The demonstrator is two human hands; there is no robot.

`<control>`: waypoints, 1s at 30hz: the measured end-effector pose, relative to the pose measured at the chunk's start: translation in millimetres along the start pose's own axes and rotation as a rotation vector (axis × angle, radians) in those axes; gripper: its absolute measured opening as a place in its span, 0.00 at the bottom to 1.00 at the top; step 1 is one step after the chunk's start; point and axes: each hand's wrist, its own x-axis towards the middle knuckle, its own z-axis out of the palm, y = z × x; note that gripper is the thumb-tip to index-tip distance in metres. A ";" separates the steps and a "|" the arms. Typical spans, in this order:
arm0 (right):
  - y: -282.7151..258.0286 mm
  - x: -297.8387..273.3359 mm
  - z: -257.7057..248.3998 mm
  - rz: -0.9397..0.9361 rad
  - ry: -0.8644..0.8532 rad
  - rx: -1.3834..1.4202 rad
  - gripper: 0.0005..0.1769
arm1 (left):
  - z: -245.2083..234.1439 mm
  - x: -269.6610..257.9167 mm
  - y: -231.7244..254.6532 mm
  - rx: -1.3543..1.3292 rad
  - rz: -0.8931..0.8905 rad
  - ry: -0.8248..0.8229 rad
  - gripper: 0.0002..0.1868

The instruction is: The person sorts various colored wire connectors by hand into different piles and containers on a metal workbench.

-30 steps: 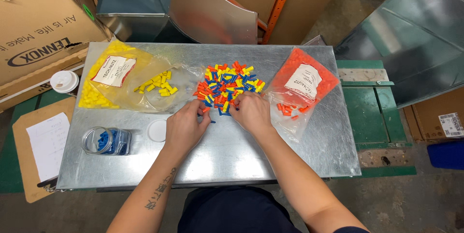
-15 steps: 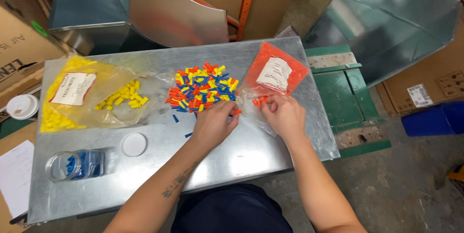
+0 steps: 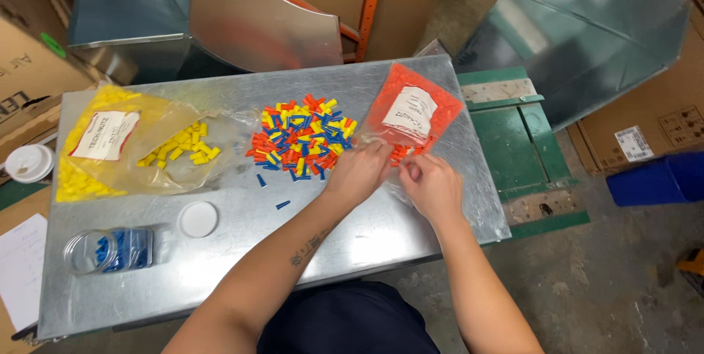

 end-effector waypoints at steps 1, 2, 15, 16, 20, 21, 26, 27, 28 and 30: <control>-1.5 -3.9 3.3 -0.011 -0.005 0.002 0.08 | -9.8 -10.4 2.6 0.004 -0.011 0.003 0.05; -3.7 -7.8 7.1 -0.060 0.019 0.040 0.07 | -19.9 -21.3 4.9 -0.034 -0.023 0.015 0.08; -57.9 -6.6 48.5 -0.350 0.094 0.156 0.09 | -118.2 -162.1 -42.0 -0.099 -0.553 -0.062 0.10; -55.1 0.0 44.9 -0.345 0.100 0.149 0.09 | -124.0 -164.9 -41.8 -0.104 -0.544 -0.060 0.10; -53.7 30.4 18.3 -0.469 0.242 0.076 0.19 | -134.5 -176.8 -39.4 -0.136 -0.620 0.009 0.08; -55.6 39.6 8.3 -0.457 0.195 -0.014 0.31 | -133.7 -179.5 -38.4 -0.163 -0.635 0.026 0.08; -23.4 92.6 34.5 -0.221 -0.102 -0.290 0.45 | -135.5 -177.2 -36.2 -0.176 -0.615 0.016 0.07; -17.8 103.0 39.0 -0.102 -0.257 -0.369 0.50 | -136.7 -175.5 -35.8 -0.173 -0.620 0.010 0.07; -17.4 107.0 38.6 -0.097 -0.255 -0.372 0.50 | -137.2 -174.6 -35.2 -0.176 -0.615 0.009 0.07; -17.5 115.9 38.7 0.028 -0.342 -0.322 0.54 | -138.4 -173.2 -34.1 -0.170 -0.621 0.028 0.07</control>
